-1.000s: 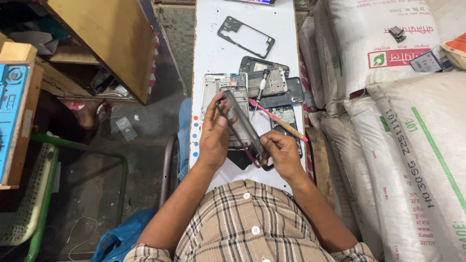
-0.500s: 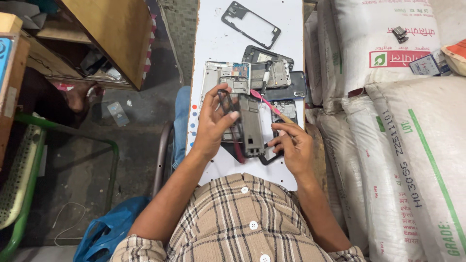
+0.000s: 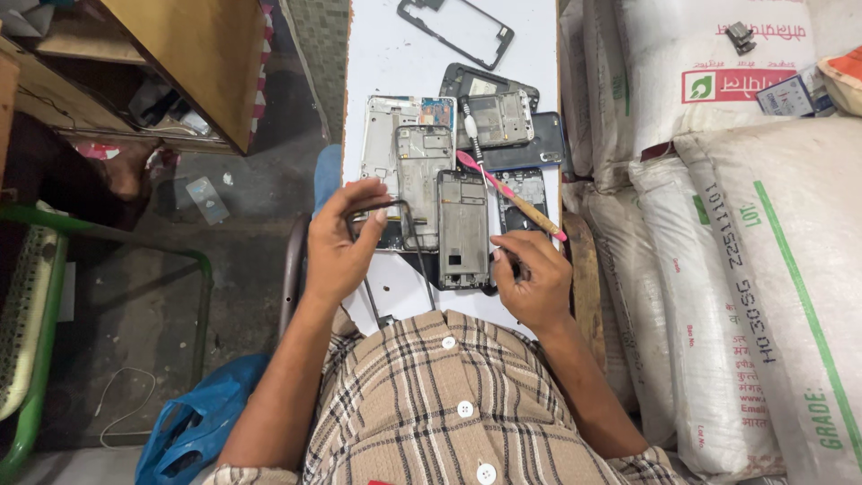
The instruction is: The person disassembles a smartphone, removes the back cover, and manipulates internal components. They then reassemble the device by placing the back cover back on and pressing the edges to secure it.
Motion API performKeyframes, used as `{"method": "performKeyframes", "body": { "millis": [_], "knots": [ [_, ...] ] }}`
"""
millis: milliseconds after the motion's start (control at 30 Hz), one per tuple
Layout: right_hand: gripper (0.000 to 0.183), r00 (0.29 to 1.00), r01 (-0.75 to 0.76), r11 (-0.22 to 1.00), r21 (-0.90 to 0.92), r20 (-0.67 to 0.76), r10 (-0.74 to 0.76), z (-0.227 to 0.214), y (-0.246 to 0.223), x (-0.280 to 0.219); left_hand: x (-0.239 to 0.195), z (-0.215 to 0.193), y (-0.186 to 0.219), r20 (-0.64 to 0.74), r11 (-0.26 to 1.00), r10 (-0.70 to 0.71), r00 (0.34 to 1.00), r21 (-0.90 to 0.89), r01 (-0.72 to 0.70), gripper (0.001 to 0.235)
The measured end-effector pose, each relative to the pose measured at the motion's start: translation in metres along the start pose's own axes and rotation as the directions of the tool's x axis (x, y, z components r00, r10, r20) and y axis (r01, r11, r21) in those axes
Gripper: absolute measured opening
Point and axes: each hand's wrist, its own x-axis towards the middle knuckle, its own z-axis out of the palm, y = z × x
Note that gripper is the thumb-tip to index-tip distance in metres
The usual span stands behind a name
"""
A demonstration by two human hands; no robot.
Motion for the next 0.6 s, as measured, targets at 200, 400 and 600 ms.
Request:
{"method": "performKeyframes", "body": {
  "millis": [200, 400, 600],
  "knots": [
    [0.032, 0.981, 0.085, 0.996, 0.002, 0.173, -0.084, -0.005, -0.004, -0.007, -0.024, -0.024, 0.009, -0.061, 0.974, -0.032, 0.998, 0.221, 0.045, 0.03],
    [0.042, 0.93, 0.301, 0.944, -0.137, 0.26, -0.259, -0.008, -0.013, -0.005, -0.017, -0.046, -0.004, -0.087, 0.958, -0.246, 0.965, -0.175, 0.228, 0.024],
    [0.031, 0.914, 0.334, 0.931, -0.148, 0.293, -0.281, -0.006, -0.012, -0.003, -0.002, -0.053, -0.013, -0.155, 0.915, -0.276, 0.949, -0.346, 0.209, 0.026]
  ]
}}
